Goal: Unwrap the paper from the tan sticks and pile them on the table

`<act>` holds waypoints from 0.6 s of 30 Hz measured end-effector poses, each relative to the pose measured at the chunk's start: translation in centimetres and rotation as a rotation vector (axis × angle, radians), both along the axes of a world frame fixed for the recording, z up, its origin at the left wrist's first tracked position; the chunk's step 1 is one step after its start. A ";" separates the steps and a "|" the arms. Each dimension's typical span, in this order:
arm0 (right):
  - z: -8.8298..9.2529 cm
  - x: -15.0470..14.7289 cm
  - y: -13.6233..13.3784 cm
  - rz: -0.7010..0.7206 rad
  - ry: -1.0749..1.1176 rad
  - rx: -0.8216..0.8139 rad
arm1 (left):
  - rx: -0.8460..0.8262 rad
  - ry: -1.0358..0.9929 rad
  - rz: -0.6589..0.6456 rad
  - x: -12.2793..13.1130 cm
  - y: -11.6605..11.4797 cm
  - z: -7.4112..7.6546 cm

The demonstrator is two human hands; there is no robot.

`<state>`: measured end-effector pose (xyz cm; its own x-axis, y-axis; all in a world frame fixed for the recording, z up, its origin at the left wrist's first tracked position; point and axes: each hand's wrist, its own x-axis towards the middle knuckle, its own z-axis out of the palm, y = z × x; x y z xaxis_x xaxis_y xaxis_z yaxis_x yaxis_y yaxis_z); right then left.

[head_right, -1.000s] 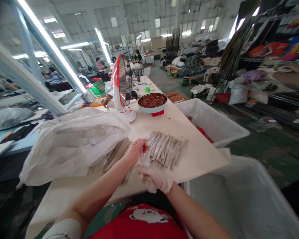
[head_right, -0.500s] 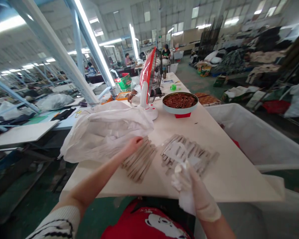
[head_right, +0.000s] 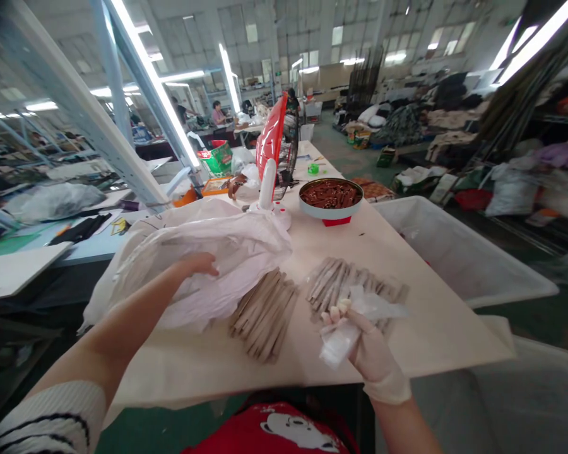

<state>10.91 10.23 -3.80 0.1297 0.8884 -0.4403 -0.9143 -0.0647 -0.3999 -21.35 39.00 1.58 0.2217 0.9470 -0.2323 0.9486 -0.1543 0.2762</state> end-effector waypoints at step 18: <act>-1.0 -9.7 3.9 0.193 -0.070 0.039 | -0.615 -1.208 0.056 -1.8 -9.1 8.8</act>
